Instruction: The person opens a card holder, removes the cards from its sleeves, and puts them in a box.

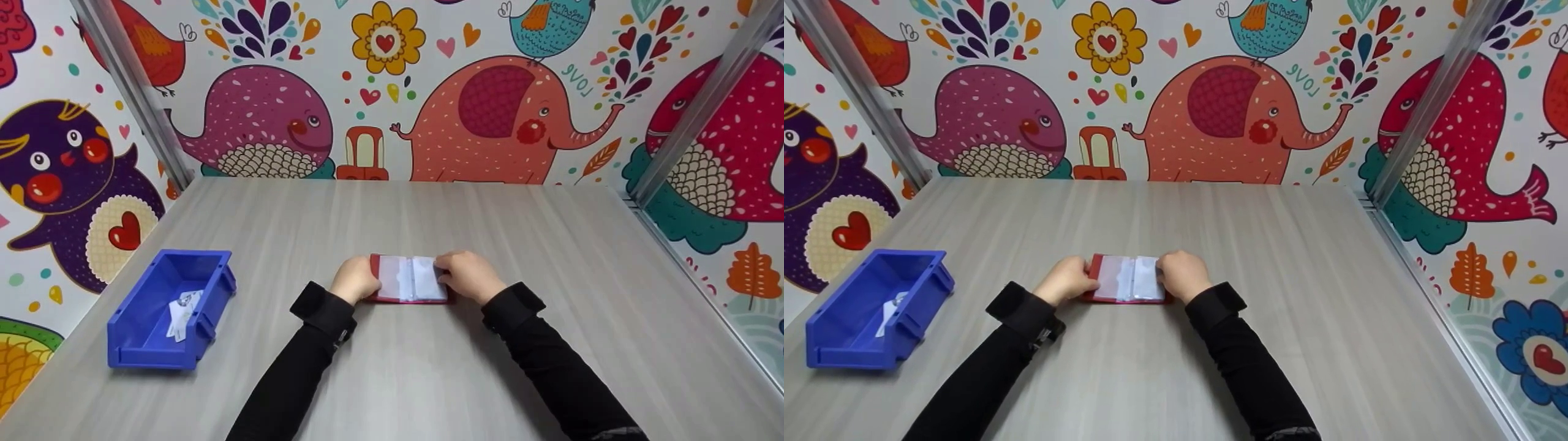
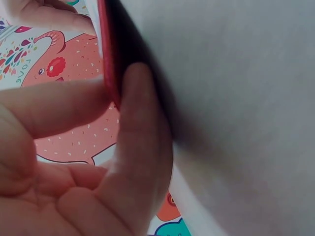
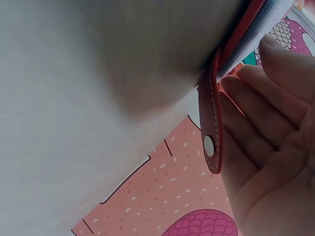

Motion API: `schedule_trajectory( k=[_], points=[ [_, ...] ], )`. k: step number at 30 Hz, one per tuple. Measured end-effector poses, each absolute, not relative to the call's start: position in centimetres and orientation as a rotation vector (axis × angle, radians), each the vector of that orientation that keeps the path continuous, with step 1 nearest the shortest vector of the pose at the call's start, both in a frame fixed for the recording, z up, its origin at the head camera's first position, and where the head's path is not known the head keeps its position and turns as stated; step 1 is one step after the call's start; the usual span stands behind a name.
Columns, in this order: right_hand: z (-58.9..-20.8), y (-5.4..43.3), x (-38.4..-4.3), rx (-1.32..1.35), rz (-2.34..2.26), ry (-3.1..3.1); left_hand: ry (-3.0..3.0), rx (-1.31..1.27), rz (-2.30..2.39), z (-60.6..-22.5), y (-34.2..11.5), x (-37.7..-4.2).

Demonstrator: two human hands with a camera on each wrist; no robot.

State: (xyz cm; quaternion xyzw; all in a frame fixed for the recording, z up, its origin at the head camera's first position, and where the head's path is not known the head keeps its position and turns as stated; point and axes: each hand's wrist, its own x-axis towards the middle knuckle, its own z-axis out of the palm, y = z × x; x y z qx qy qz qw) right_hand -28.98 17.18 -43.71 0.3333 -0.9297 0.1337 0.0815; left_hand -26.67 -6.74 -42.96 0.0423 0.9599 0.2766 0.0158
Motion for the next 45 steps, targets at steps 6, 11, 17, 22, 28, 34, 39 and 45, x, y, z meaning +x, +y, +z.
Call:
schedule_trajectory(
  k=[6,11,17,22,28,34,39,45],
  points=[
    [-43.7,17.2,-28.9,1.003,0.353,-2.797,2.989,0.132,0.867,-42.9,-6.7,-26.7],
    [-43.7,17.0,-28.6,1.015,0.343,-2.799,2.985,0.132,0.892,-42.9,-6.6,-26.7],
    [-43.8,17.0,-28.4,1.028,0.346,-2.804,2.970,0.105,0.887,-43.0,-6.6,-26.8],
    [-43.8,17.0,-28.1,1.057,0.325,-2.779,2.978,0.113,0.884,-43.0,-6.6,-26.7],
    [-43.7,16.9,-27.8,1.097,0.332,-2.746,2.980,0.119,0.895,-42.8,-6.7,-26.6],
    [-43.8,16.6,-27.8,1.109,0.370,-2.728,2.981,0.132,0.897,-42.9,-6.7,-26.6],
    [-43.8,16.4,-27.8,1.158,0.376,-2.695,2.981,0.141,0.900,-42.9,-6.8,-26.6],
    [-43.8,15.9,-27.5,1.155,0.391,-2.712,2.985,0.135,0.885,-42.9,-6.8,-26.6]
  ],
)
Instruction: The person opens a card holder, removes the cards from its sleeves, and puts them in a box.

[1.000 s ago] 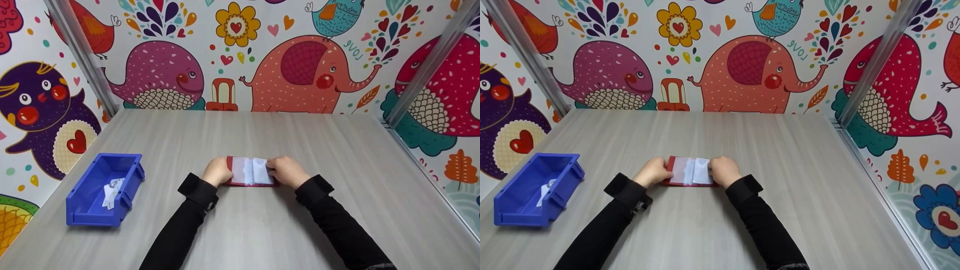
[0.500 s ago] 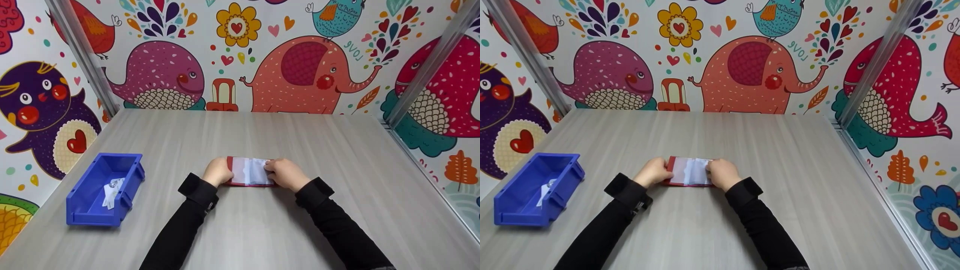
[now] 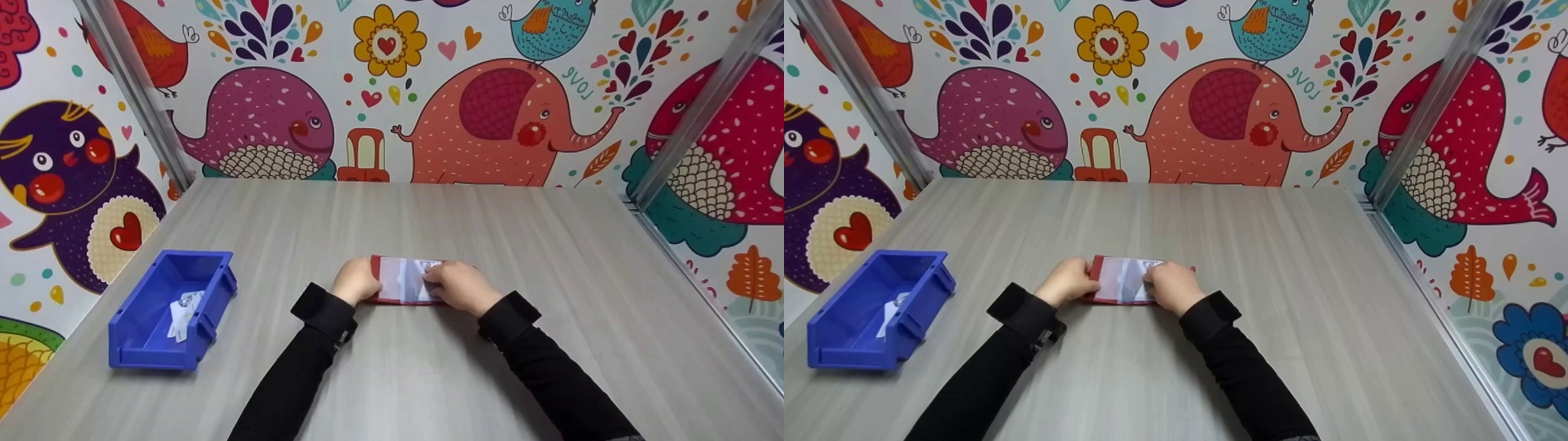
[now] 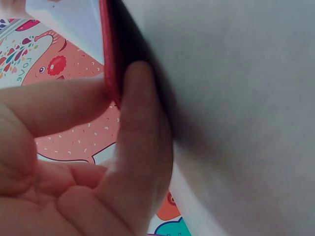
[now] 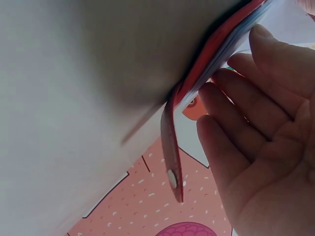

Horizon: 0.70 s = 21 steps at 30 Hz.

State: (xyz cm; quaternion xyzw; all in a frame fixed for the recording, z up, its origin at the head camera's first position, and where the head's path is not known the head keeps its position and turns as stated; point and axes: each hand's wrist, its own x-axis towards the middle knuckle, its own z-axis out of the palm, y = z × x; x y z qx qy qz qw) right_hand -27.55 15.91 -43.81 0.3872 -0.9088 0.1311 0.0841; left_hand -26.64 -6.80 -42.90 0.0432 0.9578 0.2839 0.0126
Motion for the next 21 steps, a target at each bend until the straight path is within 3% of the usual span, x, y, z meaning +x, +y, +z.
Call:
schedule_trajectory(
  k=[21],
  points=[
    [-43.74,15.26,-27.50,1.223,0.420,-2.727,2.978,0.142,0.895,-43.15,-6.87,-26.83]
  ],
)
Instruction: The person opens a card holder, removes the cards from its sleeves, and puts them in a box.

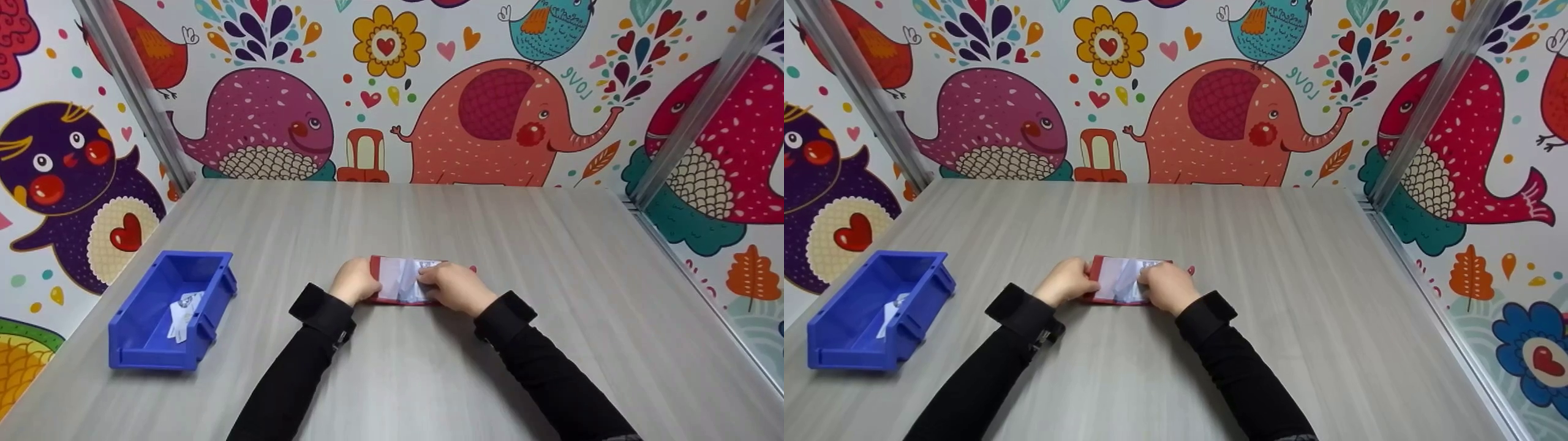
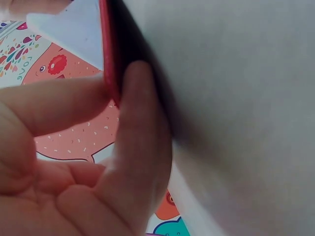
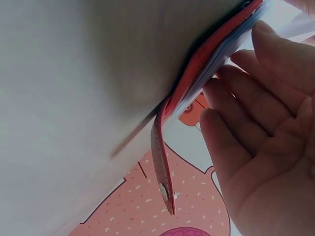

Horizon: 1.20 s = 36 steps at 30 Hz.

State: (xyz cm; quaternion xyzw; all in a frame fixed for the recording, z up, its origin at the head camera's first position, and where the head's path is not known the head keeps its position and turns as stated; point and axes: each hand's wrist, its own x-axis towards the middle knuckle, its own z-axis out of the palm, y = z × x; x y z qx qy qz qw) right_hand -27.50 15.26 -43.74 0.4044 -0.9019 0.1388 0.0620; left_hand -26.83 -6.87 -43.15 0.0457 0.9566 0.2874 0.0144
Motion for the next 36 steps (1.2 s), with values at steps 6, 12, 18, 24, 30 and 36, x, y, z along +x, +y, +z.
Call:
schedule_trajectory(
  k=[6,12,18,24,30,36],
  points=[
    [-43.7,15.3,-27.5,1.218,0.433,-2.743,2.984,0.174,0.891,-42.9,-7.2,-26.7],
    [-43.6,15.3,-27.4,1.206,0.440,-2.763,2.996,0.108,0.956,-41.7,-7.7,-26.3],
    [-43.5,15.5,-27.3,1.225,0.420,-2.732,3.026,0.085,1.030,-40.8,-7.8,-26.0],
    [-43.6,15.5,-27.3,1.231,0.414,-2.721,3.030,0.231,1.080,-40.9,-6.9,-25.5],
    [-43.7,15.5,-27.5,1.235,0.444,-2.710,3.019,0.434,1.080,-41.1,-5.8,-24.9],
    [-43.8,15.5,-27.5,1.223,0.438,-2.725,2.987,0.515,1.069,-41.3,-4.8,-24.6]
  ],
)
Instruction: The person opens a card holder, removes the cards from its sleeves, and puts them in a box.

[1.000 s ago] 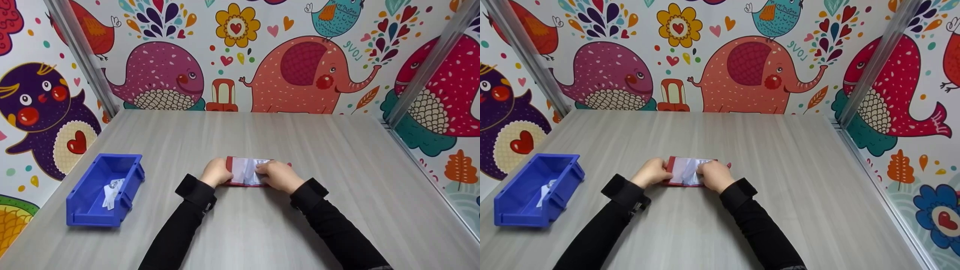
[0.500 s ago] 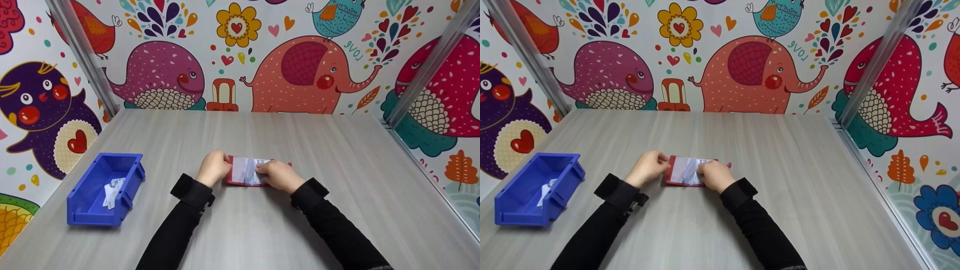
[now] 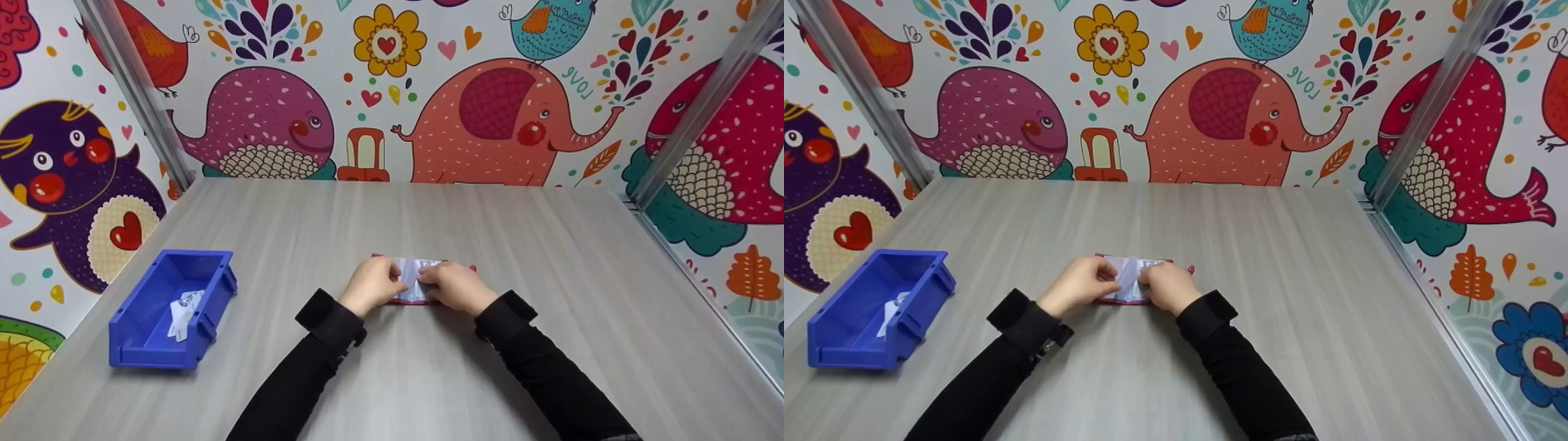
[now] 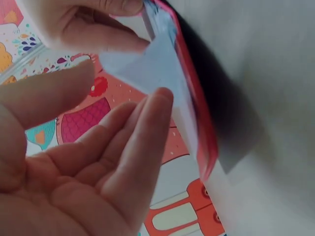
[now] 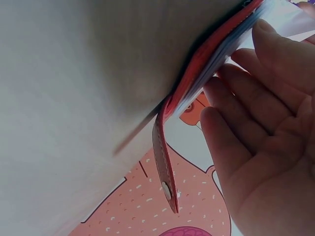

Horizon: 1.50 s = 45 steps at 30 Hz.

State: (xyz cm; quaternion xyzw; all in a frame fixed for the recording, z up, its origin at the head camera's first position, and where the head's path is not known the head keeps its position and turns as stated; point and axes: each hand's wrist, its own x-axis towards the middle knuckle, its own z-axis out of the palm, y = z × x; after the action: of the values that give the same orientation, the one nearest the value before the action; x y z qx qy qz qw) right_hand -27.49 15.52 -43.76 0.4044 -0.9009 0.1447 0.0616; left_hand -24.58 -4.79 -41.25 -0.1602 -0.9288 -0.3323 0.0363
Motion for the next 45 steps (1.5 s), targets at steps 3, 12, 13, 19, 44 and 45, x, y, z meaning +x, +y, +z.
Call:
schedule_trajectory(
  k=[3,12,13,19,44,45],
  points=[
    [-43.7,15.5,-27.4,1.213,0.434,-2.732,-2.847,-0.523,-0.997,-41.3,-4.4,-24.6],
    [-43.8,15.5,-27.4,1.199,0.438,-2.745,-2.838,-0.545,-0.947,-41.9,-3.5,-24.9],
    [-43.8,15.5,-27.5,1.200,0.444,-2.747,-2.841,-0.542,-0.951,-42.0,-3.5,-25.0],
    [-43.8,15.5,-27.5,1.214,0.452,-2.732,-2.826,-0.541,-0.947,-42.3,-3.2,-25.2],
    [-43.2,15.9,-27.5,1.083,0.586,-2.539,-2.809,-0.489,-0.937,-42.8,-3.5,-24.9],
    [-43.2,15.9,-27.5,1.073,0.595,-2.520,-2.811,-0.482,-0.940,-42.7,-3.6,-24.9]
  ],
)
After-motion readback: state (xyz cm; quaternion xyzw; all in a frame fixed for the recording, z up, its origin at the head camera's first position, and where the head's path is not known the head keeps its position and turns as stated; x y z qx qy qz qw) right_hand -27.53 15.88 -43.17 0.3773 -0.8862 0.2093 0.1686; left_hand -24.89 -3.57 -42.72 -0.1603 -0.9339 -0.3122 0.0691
